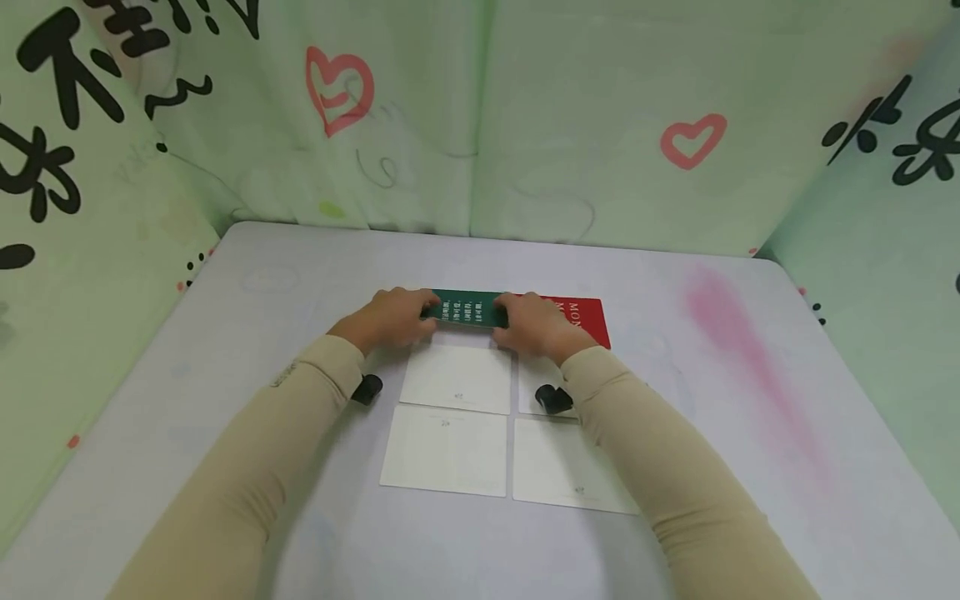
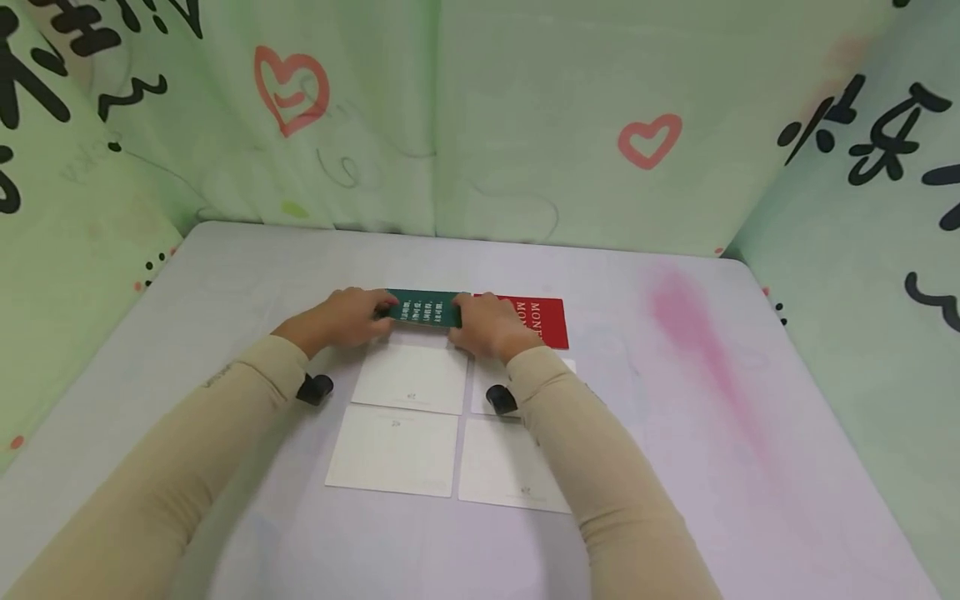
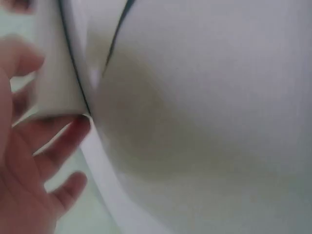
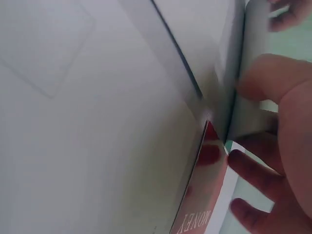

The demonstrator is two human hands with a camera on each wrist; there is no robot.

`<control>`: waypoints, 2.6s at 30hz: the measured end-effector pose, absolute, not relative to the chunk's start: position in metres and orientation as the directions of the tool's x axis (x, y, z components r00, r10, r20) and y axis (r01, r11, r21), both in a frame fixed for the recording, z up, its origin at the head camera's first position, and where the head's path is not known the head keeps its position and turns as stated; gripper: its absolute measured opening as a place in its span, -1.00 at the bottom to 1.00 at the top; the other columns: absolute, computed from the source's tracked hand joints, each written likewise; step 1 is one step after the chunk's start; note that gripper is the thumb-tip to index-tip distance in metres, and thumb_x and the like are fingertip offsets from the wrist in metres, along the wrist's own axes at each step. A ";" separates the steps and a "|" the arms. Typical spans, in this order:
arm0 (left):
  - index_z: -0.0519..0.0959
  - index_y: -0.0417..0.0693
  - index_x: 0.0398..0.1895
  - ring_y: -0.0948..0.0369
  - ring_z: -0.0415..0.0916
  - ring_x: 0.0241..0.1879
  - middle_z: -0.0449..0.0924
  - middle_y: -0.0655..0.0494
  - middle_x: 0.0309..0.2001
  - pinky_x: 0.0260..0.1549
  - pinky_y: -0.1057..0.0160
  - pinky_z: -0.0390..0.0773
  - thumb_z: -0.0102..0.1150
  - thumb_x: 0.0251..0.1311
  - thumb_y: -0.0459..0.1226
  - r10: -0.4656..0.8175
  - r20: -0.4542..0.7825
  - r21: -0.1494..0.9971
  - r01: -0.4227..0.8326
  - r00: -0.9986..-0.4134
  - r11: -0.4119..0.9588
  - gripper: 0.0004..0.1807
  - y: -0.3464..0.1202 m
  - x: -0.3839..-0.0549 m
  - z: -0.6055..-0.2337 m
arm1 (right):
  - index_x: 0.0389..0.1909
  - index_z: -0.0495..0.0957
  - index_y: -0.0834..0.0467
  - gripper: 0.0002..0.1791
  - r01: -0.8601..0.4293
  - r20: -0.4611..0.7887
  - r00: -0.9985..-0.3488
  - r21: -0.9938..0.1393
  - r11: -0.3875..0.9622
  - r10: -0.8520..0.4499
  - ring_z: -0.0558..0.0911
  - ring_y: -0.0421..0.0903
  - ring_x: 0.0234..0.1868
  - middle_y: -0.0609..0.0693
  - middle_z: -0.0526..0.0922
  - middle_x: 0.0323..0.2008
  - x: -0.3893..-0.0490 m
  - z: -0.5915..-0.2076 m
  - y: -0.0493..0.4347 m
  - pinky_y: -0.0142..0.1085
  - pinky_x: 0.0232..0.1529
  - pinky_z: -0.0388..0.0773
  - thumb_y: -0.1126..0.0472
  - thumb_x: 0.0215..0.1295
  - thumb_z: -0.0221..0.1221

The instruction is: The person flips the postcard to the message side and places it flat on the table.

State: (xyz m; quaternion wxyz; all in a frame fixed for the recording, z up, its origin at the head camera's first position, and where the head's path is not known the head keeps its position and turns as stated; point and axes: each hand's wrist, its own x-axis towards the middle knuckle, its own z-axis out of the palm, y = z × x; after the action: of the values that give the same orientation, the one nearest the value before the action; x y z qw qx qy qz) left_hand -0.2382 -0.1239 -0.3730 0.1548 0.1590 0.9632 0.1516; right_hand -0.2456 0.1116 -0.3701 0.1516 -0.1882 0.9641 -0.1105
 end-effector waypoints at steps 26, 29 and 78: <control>0.37 -0.23 0.23 -0.03 0.51 -0.02 0.48 -0.16 0.04 0.00 0.07 0.49 0.05 0.34 -0.51 0.135 0.036 0.677 0.123 -0.990 0.725 -0.60 -0.122 -0.234 -0.381 | 0.05 0.39 0.26 -0.72 -0.165 0.003 -0.978 -0.626 0.762 -0.209 0.48 0.09 -0.02 0.17 0.53 -0.06 -0.238 -0.372 0.119 -0.11 0.04 0.53 0.28 0.41 0.19; 0.43 -0.24 0.21 0.00 0.46 0.01 0.44 -0.15 0.07 0.07 0.08 0.46 0.16 0.31 -0.47 0.153 0.001 0.617 0.121 -0.988 0.778 -0.60 -0.120 -0.234 -0.384 | 0.11 0.47 0.29 -0.68 -0.183 -0.024 -0.971 -0.567 0.803 -0.238 0.47 0.09 0.04 0.18 0.54 0.01 -0.238 -0.373 0.117 -0.12 0.12 0.51 0.27 0.41 0.20; 0.51 -0.10 0.29 -0.09 0.27 0.29 0.39 -0.09 0.35 0.24 -0.14 0.25 0.22 0.36 -0.28 0.222 -0.262 0.353 0.121 -0.939 0.928 -0.56 -0.112 -0.234 -0.374 | 0.46 0.32 0.03 -0.36 -0.267 -0.216 -0.917 -0.295 0.917 -0.337 0.35 0.16 0.25 0.03 0.53 0.24 -0.240 -0.375 0.114 0.03 0.18 0.30 0.19 0.38 0.20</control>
State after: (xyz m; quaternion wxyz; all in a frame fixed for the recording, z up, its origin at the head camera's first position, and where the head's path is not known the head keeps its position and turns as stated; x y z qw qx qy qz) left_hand -0.2339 -0.1123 -0.3739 0.1506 0.0886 0.9702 0.1680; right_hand -0.2404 0.1138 -0.3752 0.1322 -0.1556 0.9702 -0.1307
